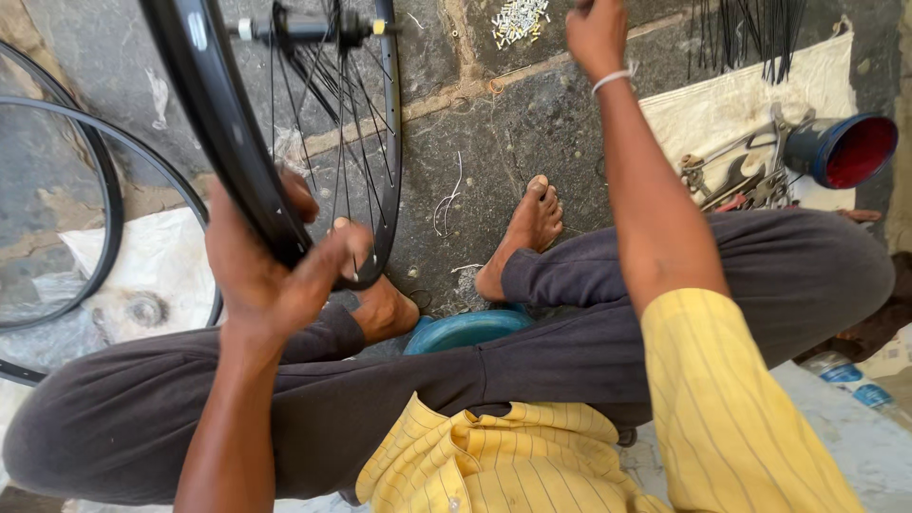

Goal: The person sits on the ground and laces a bicycle wheel by inserting spokes through the rim and hub. They repeatedly pick up spokes and secure them into place by hand.

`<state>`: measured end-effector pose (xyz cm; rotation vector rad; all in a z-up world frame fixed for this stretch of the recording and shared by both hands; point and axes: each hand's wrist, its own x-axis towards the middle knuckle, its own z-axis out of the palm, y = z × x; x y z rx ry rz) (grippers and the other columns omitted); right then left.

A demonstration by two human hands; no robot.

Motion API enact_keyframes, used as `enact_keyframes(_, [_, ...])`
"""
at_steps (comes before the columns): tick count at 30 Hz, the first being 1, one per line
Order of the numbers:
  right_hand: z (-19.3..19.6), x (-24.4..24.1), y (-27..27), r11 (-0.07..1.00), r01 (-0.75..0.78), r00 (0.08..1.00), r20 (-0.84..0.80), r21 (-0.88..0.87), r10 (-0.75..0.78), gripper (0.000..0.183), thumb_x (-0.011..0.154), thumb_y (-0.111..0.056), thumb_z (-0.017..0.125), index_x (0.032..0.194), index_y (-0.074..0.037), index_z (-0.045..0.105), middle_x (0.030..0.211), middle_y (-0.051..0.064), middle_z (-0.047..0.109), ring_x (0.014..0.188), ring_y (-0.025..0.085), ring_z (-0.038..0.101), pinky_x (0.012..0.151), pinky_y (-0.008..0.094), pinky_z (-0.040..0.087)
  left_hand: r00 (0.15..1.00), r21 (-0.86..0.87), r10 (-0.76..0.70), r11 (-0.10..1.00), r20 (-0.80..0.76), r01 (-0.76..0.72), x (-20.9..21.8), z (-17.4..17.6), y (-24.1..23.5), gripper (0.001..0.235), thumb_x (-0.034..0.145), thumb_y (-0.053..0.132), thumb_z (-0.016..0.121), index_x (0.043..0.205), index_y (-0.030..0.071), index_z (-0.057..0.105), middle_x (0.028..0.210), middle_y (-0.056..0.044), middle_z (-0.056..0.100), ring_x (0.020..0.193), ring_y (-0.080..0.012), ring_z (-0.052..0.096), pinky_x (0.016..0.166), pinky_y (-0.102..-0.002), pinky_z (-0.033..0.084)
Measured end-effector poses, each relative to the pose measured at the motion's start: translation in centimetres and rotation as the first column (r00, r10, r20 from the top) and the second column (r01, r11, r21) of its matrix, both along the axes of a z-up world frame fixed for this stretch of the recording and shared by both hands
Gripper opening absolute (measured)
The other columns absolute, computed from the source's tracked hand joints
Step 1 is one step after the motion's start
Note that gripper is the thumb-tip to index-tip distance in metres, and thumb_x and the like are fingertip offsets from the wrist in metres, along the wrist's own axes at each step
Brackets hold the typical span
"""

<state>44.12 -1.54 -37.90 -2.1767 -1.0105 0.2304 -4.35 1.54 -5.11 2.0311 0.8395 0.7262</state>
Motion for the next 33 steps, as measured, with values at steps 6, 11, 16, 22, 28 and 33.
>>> enact_keyframes(6, [-4.9, -1.9, -0.6, 0.984, -0.063, 0.985, 0.149, -0.167, 0.088, 0.02, 0.091, -0.008, 0.074, 0.106, -0.001, 0.063, 0.106, 0.022, 0.066, 0.1, 0.043, 0.063, 0.085, 0.052, 0.049, 0.954, -0.294, 0.269, 0.93, 0.133, -0.221, 4.5, 2.3, 1.4, 0.039, 0.097, 0.011, 0.085, 0.12, 0.006, 0.053, 0.088, 0.001, 0.057, 0.073, -0.0036, 0.057, 0.069, -0.02, 0.055])
enact_keyframes(11, [-4.9, -1.5, 1.1, 0.939, -0.161, 0.937, 0.252, -0.303, 0.242, 0.017, 0.092, -0.006, 0.07, 0.105, 0.002, 0.061, 0.109, 0.025, 0.064, 0.105, 0.045, 0.059, 0.088, 0.053, 0.049, 0.973, -0.225, 0.204, 0.959, 0.112, -0.175, 6.8, 2.8, 0.5, 0.04, 0.093, 0.005, 0.086, 0.118, 0.005, 0.055, 0.093, 0.0, 0.058, 0.077, -0.0051, 0.055, 0.069, -0.02, 0.049])
enact_keyframes(16, [-2.6, -1.8, 1.2, 0.836, -0.207, 0.913, 0.207, -0.508, 0.352, 0.029, 0.088, -0.014, 0.067, 0.106, 0.007, 0.062, 0.108, 0.029, 0.065, 0.103, 0.046, 0.062, 0.089, 0.052, 0.051, 0.952, -0.419, 0.224, 0.9, 0.208, -0.12, 7.9, 2.4, -1.0, 0.041, 0.09, 0.005, 0.083, 0.121, 0.004, 0.057, 0.093, 0.001, 0.055, 0.08, -0.0049, 0.054, 0.068, -0.021, 0.049])
enact_keyframes(22, [5.5, -3.1, 3.9, 0.977, -0.147, 0.986, 0.058, -0.154, 0.157, 0.028, 0.07, 0.0, 0.07, 0.098, -0.001, 0.07, 0.099, 0.021, 0.071, 0.088, 0.034, 0.072, 0.077, 0.044, 0.057, 0.949, -0.22, 0.128, 0.973, 0.289, -0.064, 7.9, 2.7, -1.2, 0.04, 0.095, 0.014, 0.079, 0.125, 0.002, 0.055, 0.089, -0.003, 0.053, 0.074, -0.0087, 0.052, 0.064, -0.027, 0.046])
enact_keyframes(28, [34.3, -11.7, 2.6, 0.701, -0.259, 0.413, -0.58, 0.664, 0.702, 0.007, 0.111, -0.001, 0.063, 0.11, 0.002, 0.069, 0.102, 0.013, 0.071, 0.088, 0.019, 0.072, 0.084, 0.037, 0.065, 0.934, -0.161, 0.113, 0.985, 0.339, -0.061, 6.8, 3.3, -3.9, 0.035, 0.1, 0.016, 0.077, 0.12, 0.002, 0.053, 0.09, -0.006, 0.056, 0.075, -0.0148, 0.056, 0.065, -0.032, 0.047])
enact_keyframes(33, [44.9, -22.9, -3.4, 0.576, -0.765, 0.603, 0.006, 0.287, 0.798, 0.005, 0.112, 0.0, 0.066, 0.116, 0.001, 0.063, 0.1, 0.01, 0.068, 0.089, 0.014, 0.07, 0.082, 0.028, 0.063, 0.927, -0.152, 0.09, 0.988, 0.364, -0.036, 6.1, 3.4, -3.9, 0.035, 0.1, 0.014, 0.076, 0.121, 0.001, 0.051, 0.09, -0.009, 0.052, 0.076, -0.0214, 0.054, 0.067, -0.037, 0.045])
